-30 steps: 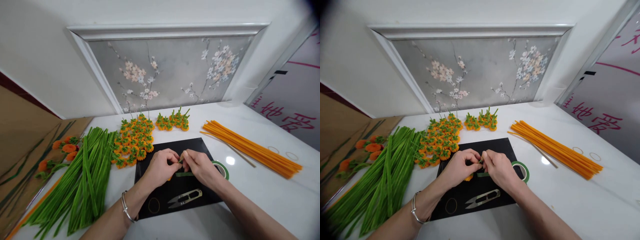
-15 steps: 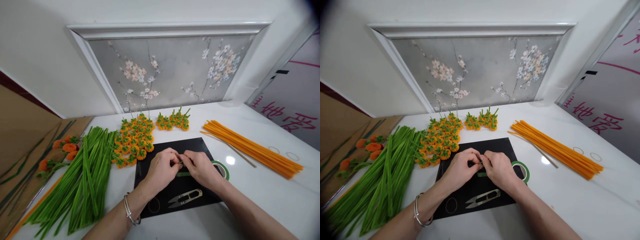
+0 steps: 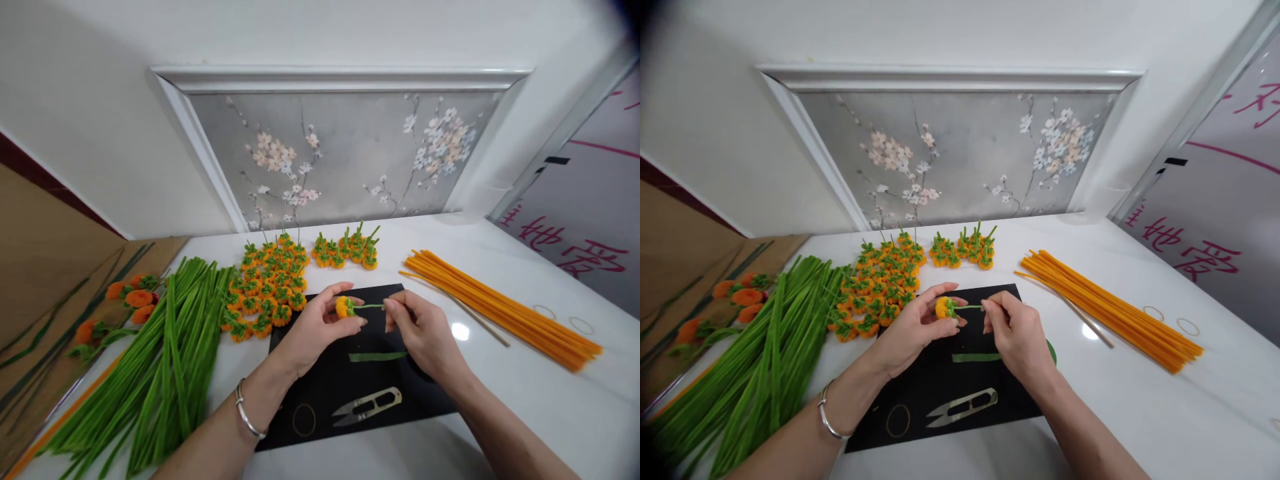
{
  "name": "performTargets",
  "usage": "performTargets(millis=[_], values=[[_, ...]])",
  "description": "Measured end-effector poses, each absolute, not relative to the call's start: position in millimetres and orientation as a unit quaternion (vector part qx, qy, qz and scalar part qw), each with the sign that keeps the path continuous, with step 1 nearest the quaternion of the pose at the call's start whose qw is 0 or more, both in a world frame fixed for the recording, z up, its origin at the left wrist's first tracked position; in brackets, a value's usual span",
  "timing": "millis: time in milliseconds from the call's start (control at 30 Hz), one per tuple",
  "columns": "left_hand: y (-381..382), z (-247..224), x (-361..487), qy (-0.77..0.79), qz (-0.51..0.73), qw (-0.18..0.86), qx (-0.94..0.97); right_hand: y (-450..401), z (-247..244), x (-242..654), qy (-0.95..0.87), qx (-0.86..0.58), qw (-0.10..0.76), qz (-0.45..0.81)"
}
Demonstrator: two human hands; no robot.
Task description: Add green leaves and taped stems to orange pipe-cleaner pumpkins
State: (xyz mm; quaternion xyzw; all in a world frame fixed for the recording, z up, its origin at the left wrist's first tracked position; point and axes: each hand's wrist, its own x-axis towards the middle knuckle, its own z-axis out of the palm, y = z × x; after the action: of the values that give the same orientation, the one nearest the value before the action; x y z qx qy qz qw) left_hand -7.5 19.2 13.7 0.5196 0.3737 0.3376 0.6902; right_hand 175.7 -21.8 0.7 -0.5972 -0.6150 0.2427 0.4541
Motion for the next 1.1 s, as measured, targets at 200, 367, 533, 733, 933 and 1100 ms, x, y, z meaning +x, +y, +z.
performTargets(millis=[200, 367, 533, 733, 933, 1100], values=[[22, 11, -7, 0.370, 0.386, 0.665, 0.522, -23, 2, 176, -0.626, -0.583, 0.438, 0.276], [21, 12, -6, 0.379, 0.390, 0.643, 0.539, -22, -1, 175, -0.652, -0.579, 0.431, 0.232], [15, 17, -3, 0.380, 0.377, 0.624, 0.570, -22, -4, 170, -0.733, -0.505, 0.440, 0.117], [9, 20, 4, 0.400, 0.368, 0.619, 0.567, -24, -7, 167, -0.773, -0.483, 0.410, 0.028], [9, 18, 1, 0.398, 0.354, 0.473, 0.702, -25, -1, 165, -0.745, -0.543, 0.370, 0.114], [10, 21, -4, 0.371, 0.310, 0.415, 0.771, -22, 8, 170, -0.649, -0.517, 0.369, 0.418]])
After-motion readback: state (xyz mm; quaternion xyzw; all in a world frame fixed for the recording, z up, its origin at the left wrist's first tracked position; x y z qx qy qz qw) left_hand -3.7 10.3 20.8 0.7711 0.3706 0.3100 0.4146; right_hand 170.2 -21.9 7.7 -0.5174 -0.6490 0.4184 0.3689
